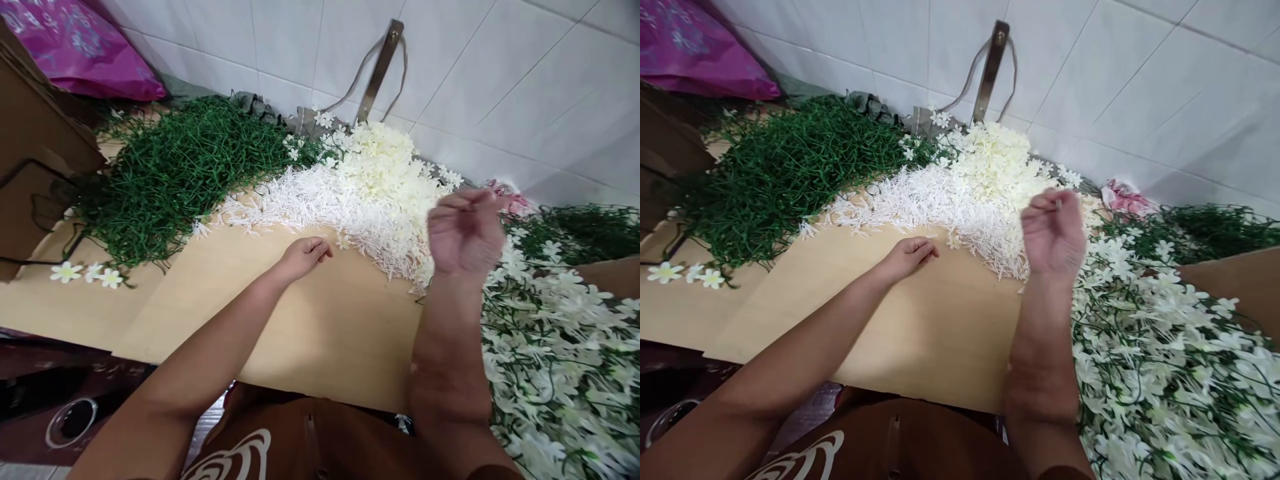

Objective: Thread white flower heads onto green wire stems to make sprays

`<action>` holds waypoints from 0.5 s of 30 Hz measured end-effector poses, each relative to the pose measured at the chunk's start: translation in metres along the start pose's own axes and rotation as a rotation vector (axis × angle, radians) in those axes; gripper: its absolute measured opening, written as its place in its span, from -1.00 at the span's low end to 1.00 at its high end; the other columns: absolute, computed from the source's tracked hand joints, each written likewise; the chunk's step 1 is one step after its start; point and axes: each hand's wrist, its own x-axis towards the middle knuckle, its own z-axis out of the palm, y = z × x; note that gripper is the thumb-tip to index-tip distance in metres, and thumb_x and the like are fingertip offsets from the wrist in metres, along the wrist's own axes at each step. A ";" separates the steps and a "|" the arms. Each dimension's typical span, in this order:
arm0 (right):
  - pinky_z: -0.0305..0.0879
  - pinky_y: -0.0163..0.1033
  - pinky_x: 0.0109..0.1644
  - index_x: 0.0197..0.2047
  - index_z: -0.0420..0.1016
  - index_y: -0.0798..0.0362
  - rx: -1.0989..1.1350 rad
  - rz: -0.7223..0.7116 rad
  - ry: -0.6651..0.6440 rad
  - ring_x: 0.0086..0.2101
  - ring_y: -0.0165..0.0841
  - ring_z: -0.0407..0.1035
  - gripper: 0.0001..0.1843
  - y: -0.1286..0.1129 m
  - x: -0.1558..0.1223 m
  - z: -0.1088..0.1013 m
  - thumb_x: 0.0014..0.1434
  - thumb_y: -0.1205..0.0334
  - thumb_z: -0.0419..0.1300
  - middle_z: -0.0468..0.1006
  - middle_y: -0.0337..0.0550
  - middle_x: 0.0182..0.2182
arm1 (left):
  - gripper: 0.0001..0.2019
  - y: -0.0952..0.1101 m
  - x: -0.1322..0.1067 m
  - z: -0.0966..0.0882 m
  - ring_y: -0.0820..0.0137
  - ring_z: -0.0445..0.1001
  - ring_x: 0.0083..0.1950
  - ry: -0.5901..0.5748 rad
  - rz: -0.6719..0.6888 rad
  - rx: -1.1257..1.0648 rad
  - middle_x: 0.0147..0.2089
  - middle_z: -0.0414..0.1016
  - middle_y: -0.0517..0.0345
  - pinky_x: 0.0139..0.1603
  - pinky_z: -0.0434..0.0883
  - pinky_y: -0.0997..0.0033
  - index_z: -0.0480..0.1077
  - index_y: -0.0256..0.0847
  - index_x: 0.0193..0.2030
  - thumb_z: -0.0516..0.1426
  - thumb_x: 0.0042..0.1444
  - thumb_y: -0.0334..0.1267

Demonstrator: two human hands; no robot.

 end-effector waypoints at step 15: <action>0.27 0.08 0.10 -0.29 0.52 0.19 -1.073 -0.206 -0.333 -0.03 -0.05 0.36 -0.93 0.091 0.126 0.220 0.10 0.42 0.29 0.50 0.14 -0.20 | -0.91 -0.007 0.004 0.000 0.15 0.46 -0.18 0.139 -0.002 0.142 -0.31 0.57 0.05 -0.22 0.31 0.29 0.43 -0.18 -0.49 0.15 0.00 -0.30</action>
